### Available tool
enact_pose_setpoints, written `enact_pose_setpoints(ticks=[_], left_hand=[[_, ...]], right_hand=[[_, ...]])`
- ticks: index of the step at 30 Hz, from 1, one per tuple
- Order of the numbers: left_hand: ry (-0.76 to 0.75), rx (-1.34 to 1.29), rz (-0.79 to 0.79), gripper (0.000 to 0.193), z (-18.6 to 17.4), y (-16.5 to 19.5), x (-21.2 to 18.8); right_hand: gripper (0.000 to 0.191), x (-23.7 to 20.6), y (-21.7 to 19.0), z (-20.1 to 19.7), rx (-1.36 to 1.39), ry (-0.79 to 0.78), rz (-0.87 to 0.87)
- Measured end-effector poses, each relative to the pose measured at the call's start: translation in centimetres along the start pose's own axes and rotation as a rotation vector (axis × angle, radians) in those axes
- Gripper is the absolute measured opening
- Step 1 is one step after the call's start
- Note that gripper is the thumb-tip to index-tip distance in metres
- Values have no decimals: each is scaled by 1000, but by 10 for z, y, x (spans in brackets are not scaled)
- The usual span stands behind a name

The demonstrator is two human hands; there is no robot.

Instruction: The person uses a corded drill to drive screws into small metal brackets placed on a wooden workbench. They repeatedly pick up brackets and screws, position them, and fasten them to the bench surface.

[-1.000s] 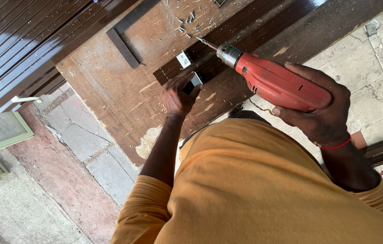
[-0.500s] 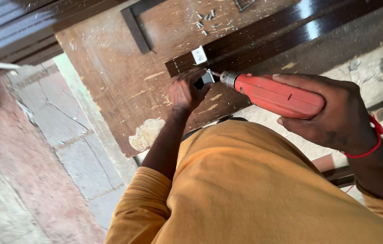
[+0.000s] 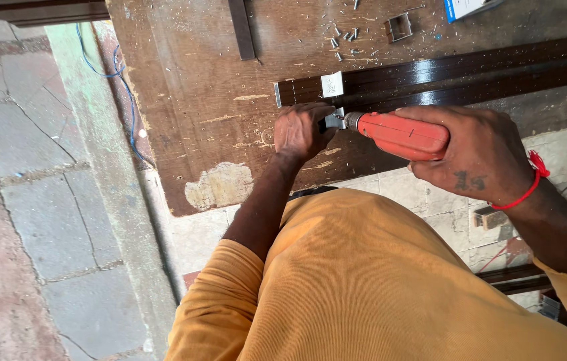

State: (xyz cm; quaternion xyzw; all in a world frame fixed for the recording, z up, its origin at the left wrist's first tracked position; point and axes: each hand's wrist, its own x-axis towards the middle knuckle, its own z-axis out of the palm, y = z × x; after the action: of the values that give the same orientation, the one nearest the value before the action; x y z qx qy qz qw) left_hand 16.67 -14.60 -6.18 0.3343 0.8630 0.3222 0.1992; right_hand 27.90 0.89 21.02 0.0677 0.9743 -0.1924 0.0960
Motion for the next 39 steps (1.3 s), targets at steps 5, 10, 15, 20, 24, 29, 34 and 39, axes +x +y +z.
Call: enact_pose_setpoints(ticks=[5,10,15,20,24,29,34,39], left_hand=[[60,-7,39,42,-1,0,-1],[45,-16,41,41,-3,0,-3],[81,-42,73,43,-3,0,-5],[114,-88,124,40,-2,-2,-7],[167,-61,147,41,-2,-3,-6],[137,-136,115,40,-2,-3,-6],[115,-134,99,39,-4,-2,-5],[111,-114,102,38,-5,-1,-4]], right_hand=[[67,8,0,1,-3,-33,-9],[65,18,-8,-4,-41,-66,-36],[61,45,-14,-17,-146,-239,-22],[59,69,-16,-22,-285,-370,-33],[73,79,-14,-24,-282,-396,-126],[81,80,-12,-19,-389,-447,-154],[82,83,-9,-16,-417,-447,-186],[83,86,-8,-14,-401,-437,-164]])
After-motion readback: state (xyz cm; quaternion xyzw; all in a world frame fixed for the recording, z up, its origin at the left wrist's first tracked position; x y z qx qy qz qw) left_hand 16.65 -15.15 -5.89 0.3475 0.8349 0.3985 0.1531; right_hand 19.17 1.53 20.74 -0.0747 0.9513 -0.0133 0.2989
